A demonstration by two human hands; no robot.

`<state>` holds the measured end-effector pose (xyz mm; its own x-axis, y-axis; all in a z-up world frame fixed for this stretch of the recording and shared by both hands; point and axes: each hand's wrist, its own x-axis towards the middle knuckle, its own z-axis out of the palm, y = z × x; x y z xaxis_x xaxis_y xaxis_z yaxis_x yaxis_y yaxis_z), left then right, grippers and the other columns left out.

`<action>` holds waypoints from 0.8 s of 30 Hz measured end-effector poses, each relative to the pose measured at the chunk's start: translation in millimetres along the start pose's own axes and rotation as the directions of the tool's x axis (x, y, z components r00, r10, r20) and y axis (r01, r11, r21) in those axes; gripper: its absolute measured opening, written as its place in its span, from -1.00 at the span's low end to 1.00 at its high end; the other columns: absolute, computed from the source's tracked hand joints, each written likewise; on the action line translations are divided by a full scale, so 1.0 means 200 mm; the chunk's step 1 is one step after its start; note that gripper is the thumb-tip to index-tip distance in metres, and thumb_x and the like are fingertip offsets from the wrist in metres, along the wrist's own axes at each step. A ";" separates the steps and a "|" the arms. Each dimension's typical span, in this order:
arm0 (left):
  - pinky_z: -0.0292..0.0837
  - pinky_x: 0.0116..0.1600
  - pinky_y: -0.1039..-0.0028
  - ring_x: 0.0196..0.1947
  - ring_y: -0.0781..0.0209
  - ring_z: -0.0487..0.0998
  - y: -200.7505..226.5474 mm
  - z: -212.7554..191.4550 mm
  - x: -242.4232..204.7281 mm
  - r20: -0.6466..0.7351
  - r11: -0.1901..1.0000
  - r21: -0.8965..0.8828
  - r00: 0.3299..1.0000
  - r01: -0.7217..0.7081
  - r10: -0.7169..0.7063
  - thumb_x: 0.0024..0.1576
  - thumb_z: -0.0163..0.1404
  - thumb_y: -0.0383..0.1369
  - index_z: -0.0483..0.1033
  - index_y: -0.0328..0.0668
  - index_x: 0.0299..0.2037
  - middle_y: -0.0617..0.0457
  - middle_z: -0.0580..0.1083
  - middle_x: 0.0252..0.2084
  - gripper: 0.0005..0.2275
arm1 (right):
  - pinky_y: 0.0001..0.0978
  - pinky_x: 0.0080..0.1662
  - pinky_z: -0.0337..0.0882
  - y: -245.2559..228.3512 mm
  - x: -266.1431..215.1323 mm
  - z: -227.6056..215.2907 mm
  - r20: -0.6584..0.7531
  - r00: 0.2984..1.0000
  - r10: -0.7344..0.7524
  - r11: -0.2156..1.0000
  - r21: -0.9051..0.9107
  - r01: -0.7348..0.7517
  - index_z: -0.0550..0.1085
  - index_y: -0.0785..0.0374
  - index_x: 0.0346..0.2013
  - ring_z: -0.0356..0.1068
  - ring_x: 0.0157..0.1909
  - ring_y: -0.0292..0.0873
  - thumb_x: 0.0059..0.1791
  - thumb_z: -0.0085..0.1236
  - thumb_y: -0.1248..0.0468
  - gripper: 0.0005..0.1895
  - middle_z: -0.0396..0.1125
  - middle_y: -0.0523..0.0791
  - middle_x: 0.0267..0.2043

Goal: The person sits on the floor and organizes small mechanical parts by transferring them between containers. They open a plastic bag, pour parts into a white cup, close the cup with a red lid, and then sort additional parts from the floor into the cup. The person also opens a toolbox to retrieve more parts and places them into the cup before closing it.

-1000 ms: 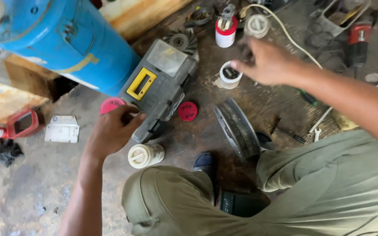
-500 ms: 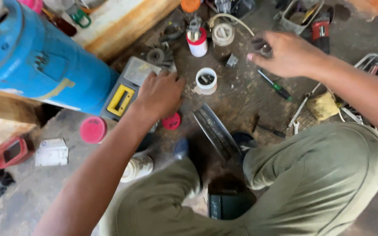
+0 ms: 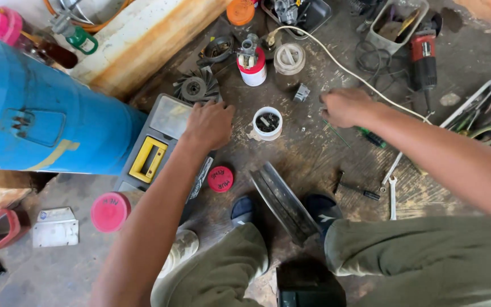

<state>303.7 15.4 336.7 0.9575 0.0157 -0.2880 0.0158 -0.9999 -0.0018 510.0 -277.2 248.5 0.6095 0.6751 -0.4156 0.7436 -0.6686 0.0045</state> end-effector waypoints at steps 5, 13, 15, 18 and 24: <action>0.31 0.27 -0.07 0.21 -0.18 0.47 -0.08 0.28 0.18 0.162 1.000 0.012 0.987 0.010 -0.012 0.28 -0.12 -0.26 0.45 -0.17 0.23 -0.19 0.47 0.17 -0.65 | 0.04 0.00 0.54 0.01 0.33 0.30 0.062 0.998 -0.020 0.990 -0.135 0.029 0.51 0.09 0.16 0.54 0.06 0.09 0.02 -0.03 -0.05 -0.50 0.50 0.01 0.07; 0.49 0.00 0.05 0.06 -0.17 0.52 -0.09 0.69 0.22 0.137 1.000 0.002 0.990 0.019 -0.019 0.20 -0.12 -0.36 0.48 -0.13 0.10 -0.14 0.48 0.07 -0.72 | 0.16 0.13 0.45 -0.21 0.48 0.26 0.051 0.975 -0.217 0.975 -0.024 0.219 0.18 0.42 0.42 0.36 0.27 0.27 -0.03 0.18 -0.02 -0.15 0.25 0.24 0.29; 0.47 0.02 0.10 0.10 -0.21 0.47 -0.07 0.85 0.18 0.174 0.994 -0.084 0.983 0.064 -0.048 0.24 -0.24 -0.42 0.46 -0.23 0.11 -0.19 0.44 0.12 -0.70 | 0.25 0.22 0.35 -0.27 0.54 0.31 0.070 0.988 -0.140 0.979 0.157 0.128 -0.08 0.29 0.54 0.23 0.36 0.33 -0.18 0.36 -0.16 0.23 0.13 0.24 0.38; 0.48 -0.09 0.15 -0.02 -0.11 0.52 -0.11 1.45 0.18 -0.149 0.996 0.044 0.986 0.084 -0.077 0.25 -0.18 -0.34 0.46 -0.31 0.16 -0.17 0.46 0.04 -0.66 | 0.37 0.24 0.30 -0.44 0.55 0.22 0.030 0.991 -0.129 0.874 0.475 0.100 -0.13 0.44 0.52 0.10 0.40 0.48 -0.27 0.52 0.01 0.33 -0.05 0.40 0.43; 0.48 -0.08 0.10 0.01 -0.21 0.51 -0.09 2.08 0.15 -0.045 0.926 -0.085 0.927 0.367 -0.371 0.25 -0.18 -0.29 0.41 0.00 0.27 -0.13 0.46 0.11 -0.63 | 0.16 0.40 0.20 -0.57 0.63 0.64 0.009 0.995 0.099 0.508 0.860 -0.059 0.03 0.12 0.39 0.20 0.37 0.35 -0.42 0.63 0.06 0.25 0.20 0.25 0.35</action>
<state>212.7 31.7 -70.2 0.8951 0.3860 -0.2231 0.3905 -0.9203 -0.0255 467.2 -156.6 79.2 0.6780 0.6024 -0.4213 0.1055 -0.6469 -0.7552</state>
